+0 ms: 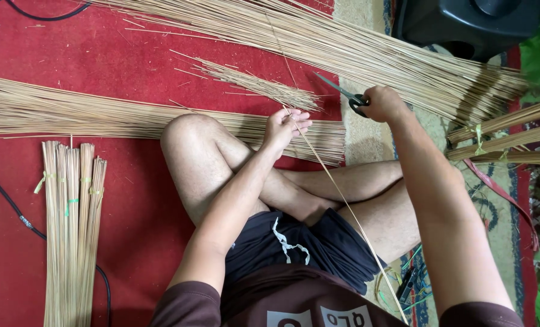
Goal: Trimming long wooden sticks to a uniform length using scissors while sitting on the floor.
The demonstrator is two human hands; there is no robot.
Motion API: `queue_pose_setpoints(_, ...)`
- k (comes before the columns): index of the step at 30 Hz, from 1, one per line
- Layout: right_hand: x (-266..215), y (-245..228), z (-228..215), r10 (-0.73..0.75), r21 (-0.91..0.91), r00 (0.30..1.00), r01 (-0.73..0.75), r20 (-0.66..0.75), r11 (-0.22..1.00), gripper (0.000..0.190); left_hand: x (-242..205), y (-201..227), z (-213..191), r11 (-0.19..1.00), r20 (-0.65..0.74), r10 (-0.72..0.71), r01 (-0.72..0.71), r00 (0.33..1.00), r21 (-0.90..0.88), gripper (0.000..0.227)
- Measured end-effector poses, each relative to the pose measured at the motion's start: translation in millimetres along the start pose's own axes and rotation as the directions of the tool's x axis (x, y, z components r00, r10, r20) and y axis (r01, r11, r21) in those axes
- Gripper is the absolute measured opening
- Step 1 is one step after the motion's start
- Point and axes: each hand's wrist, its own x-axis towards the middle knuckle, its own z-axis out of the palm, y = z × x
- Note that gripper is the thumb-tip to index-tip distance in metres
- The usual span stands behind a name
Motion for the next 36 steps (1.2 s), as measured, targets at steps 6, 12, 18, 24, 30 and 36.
queue_pose_setpoints(6, 27, 50, 102, 0.321, 0.254, 0.931, -0.272, -0.175, 0.928, 0.033, -9, 10, 2, 1.0, 0.005, 0.005, -0.005, 1.0, -0.017, 0.025)
queue_pose_setpoints(12, -85, -103, 15, -0.02, 0.863, 0.994, -0.081, 0.105, 0.499, 0.051, 17, 9, -11, 0.997, -0.013, 0.07, -0.071, 0.997, -0.033, 0.024)
queue_pose_setpoints(18, -128, -142, 21, -0.202, 0.962, 0.95, -0.201, 0.238, 0.188, 0.031, 19, 24, -22, 0.988, -0.071, 0.136, -0.141, 0.988, -0.064, 0.024)
queue_pose_setpoints(24, -103, -143, 37, -0.115, 0.989, 0.988, -0.093, 0.106, 0.114, 0.022, 8, 21, -4, 0.985, 0.181, -0.042, 0.071, 0.983, -0.157, 0.033)
queue_pose_setpoints(30, -111, -153, 19, -0.081, 0.99, 0.991, -0.103, 0.111, 0.094, 0.031, -7, 25, 10, 0.999, 0.178, -0.035, 0.036, 0.983, -0.005, 0.035)
queue_pose_setpoints(36, -136, -139, 20, -0.141, 0.978, 0.977, -0.139, 0.162, 0.158, 0.029, 19, 38, -18, 0.999, -0.05, 0.004, -0.006, 0.999, -0.045, 0.029)
